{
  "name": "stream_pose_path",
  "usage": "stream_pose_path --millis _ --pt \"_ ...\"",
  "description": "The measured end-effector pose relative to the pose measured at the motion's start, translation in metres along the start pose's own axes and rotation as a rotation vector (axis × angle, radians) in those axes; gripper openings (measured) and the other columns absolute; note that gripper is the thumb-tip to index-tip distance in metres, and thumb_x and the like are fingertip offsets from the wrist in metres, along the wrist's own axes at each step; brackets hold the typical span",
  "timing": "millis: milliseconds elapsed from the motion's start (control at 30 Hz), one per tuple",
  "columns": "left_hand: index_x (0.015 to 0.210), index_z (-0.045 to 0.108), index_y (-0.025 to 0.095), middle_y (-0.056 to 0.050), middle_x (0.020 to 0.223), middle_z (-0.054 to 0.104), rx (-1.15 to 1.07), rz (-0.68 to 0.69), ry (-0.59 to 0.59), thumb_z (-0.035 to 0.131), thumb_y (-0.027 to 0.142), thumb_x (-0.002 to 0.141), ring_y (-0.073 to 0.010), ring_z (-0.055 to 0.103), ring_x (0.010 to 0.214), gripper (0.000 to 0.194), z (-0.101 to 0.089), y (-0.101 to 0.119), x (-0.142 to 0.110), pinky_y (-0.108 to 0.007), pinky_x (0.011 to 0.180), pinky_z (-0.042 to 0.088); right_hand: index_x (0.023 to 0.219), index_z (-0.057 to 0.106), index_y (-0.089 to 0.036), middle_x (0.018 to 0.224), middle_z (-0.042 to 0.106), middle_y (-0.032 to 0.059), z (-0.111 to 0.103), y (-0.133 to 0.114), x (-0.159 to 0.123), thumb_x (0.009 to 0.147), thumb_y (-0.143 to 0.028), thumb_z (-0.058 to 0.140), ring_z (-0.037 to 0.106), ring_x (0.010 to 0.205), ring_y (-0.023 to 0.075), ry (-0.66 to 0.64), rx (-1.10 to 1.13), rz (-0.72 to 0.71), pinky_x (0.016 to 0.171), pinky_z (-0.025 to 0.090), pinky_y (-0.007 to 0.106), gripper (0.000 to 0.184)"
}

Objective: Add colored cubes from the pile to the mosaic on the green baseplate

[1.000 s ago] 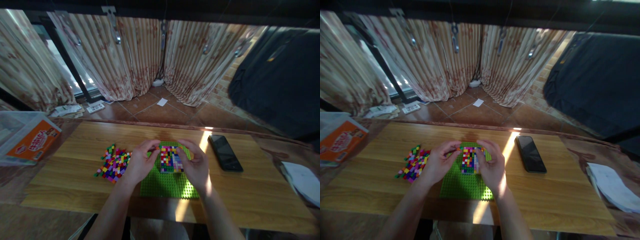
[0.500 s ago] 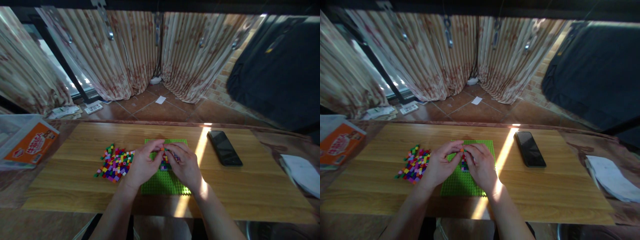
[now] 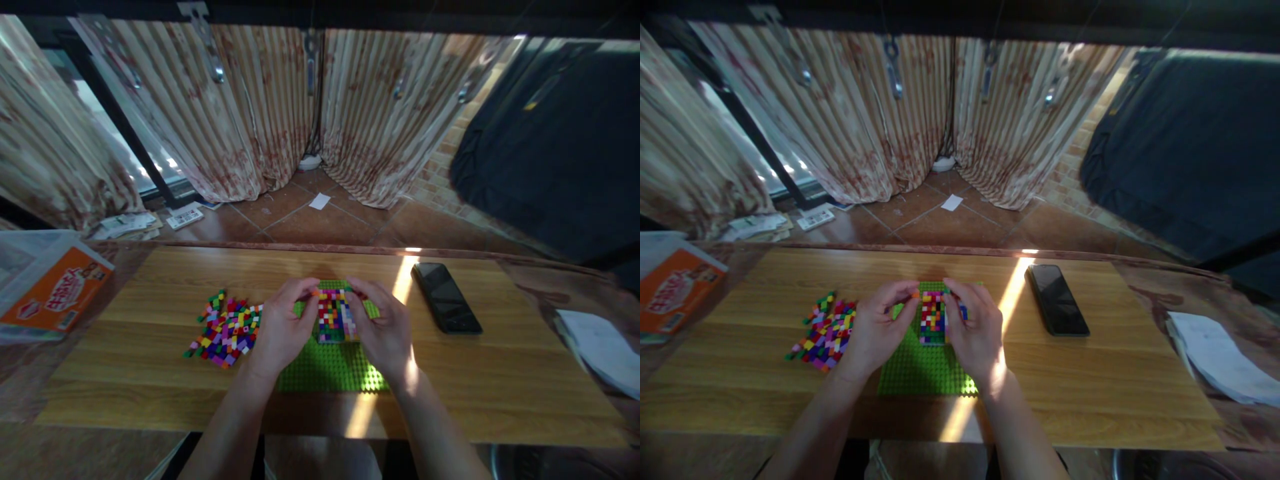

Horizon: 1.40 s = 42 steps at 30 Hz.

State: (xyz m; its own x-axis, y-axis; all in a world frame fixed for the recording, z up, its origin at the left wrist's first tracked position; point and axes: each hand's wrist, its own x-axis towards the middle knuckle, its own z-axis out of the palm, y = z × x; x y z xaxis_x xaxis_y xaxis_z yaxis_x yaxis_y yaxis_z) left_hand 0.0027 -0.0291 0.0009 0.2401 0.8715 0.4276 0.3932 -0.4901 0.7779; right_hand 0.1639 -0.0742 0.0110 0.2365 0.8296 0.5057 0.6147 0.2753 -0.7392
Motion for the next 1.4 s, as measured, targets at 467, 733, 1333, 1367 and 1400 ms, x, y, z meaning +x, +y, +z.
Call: stream_pose_path --millis 467,733,1333,1367,1400 --pt "0.104 0.064 0.020 -0.004 0.096 0.069 0.059 0.036 -0.007 0.055 0.020 0.088 -0.0155 0.067 0.089 0.018 -0.005 -0.009 0.003 -0.028 0.081 0.055 0.081 0.076 -0.021 0.079 0.076 0.0046 -0.024 0.041 -0.002 0.070 -0.033 0.075 0.070 0.071 0.0192 -0.007 0.313 0.485 0.068 0.059 0.035 0.016" --pt "0.103 0.064 0.020 -0.004 0.095 0.070 0.067 0.032 -0.012 0.054 0.020 0.088 -0.0160 0.067 0.088 0.018 -0.005 -0.011 0.004 -0.028 0.080 0.055 0.075 0.077 -0.023 0.075 0.075 0.0031 -0.017 0.050 0.001 0.060 -0.032 0.081 0.069 0.068 0.0183 -0.038 0.415 0.577 0.068 0.059 0.035 0.018" --pt "0.102 0.064 0.019 -0.005 0.097 0.070 0.112 0.032 -0.051 0.053 0.016 0.088 -0.0173 0.067 0.092 0.018 -0.008 -0.009 0.004 -0.031 0.085 0.055 0.081 0.075 -0.019 0.077 0.075 0.0039 -0.021 0.055 0.007 0.058 -0.033 0.085 0.068 0.067 0.0171 -0.120 0.562 0.694 0.066 0.059 0.034 0.029" --pt "0.102 0.064 0.019 -0.005 0.097 0.070 0.114 0.029 -0.055 0.053 0.016 0.088 -0.0174 0.067 0.092 0.018 -0.008 -0.010 0.004 -0.031 0.085 0.054 0.082 0.075 -0.019 0.077 0.074 0.0045 -0.021 0.055 0.007 0.059 -0.035 0.084 0.067 0.066 0.0166 -0.122 0.557 0.706 0.063 0.058 0.033 0.030" --pt "0.102 0.064 0.019 -0.005 0.097 0.070 0.116 0.025 -0.057 0.053 0.015 0.088 -0.0174 0.067 0.092 0.018 -0.008 -0.010 0.004 -0.031 0.085 0.054 0.083 0.075 -0.018 0.076 0.074 0.0051 -0.022 0.055 0.008 0.060 -0.038 0.083 0.067 0.064 0.0159 -0.122 0.548 0.718 0.061 0.057 0.031 0.031"
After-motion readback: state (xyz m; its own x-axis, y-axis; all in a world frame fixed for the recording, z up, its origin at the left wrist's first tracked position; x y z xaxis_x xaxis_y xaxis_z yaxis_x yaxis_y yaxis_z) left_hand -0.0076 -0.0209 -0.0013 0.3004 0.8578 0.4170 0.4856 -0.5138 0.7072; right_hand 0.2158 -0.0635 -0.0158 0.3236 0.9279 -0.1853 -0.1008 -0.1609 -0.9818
